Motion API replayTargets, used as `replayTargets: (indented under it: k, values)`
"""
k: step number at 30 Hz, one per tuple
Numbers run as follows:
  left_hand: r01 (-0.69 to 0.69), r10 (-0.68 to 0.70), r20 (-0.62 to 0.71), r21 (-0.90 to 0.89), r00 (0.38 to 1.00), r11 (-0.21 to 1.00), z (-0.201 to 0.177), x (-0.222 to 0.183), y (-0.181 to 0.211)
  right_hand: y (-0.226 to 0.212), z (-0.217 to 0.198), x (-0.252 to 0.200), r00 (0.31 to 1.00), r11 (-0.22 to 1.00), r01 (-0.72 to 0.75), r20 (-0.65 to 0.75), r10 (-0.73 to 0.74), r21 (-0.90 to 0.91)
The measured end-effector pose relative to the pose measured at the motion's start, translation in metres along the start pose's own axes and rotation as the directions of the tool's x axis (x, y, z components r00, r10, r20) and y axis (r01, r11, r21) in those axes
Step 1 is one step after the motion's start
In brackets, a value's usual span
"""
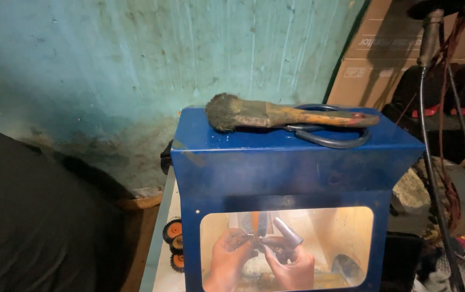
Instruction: Polishing a metal chain using a bench-mounted polishing machine with a protective hood.
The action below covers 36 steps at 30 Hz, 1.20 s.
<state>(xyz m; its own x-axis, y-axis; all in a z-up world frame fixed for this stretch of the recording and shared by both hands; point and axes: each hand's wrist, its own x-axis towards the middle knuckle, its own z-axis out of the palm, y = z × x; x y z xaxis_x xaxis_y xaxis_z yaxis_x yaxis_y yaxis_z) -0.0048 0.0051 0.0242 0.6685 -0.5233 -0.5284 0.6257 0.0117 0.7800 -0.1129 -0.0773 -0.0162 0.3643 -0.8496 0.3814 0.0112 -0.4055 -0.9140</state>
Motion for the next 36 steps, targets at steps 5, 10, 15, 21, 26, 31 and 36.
replayTargets:
  k: [5, 10, 15, 21, 26, 31, 36]
  values:
    - [-0.078, 0.081, 0.041, -0.074, 0.996, 0.994, -0.005, 0.015, -0.014, 0.001, -0.003, 0.001, 1.000, 0.999, -0.001, 0.021, 0.002, -0.045]
    - [-0.108, 0.111, 0.068, -0.047, 0.991, 0.993, -0.010, 0.022, -0.018, -0.007, -0.001, 0.000, 1.000, 0.999, -0.006, 0.007, 0.006, -0.031]
    - [-0.232, 0.255, 0.134, -0.165, 0.958, 0.959, -0.014, 0.048, -0.042, -0.002, -0.001, 0.002, 1.000, 1.000, -0.024, 0.020, 0.024, -0.011]
    - [-0.295, 0.324, 0.166, -0.178, 0.931, 0.939, -0.018, 0.056, -0.049, -0.002, -0.001, 0.003, 0.998, 0.999, 0.033, 0.059, -0.033, 0.008]
    - [-0.350, 0.346, 0.118, 0.013, 0.931, 0.937, -0.019, 0.041, -0.044, 0.000, -0.001, 0.000, 0.993, 0.997, 0.077, 0.085, -0.079, 0.026]
    - [-0.361, 0.348, 0.099, 0.198, 0.932, 0.911, -0.021, 0.037, -0.042, -0.004, -0.002, -0.001, 0.989, 0.995, 0.099, 0.112, -0.101, 0.026]
    - [-0.425, 0.408, 0.133, 0.143, 0.903, 0.894, -0.024, 0.045, -0.048, -0.007, -0.001, 0.000, 0.993, 0.998, 0.056, 0.100, -0.058, 0.032]
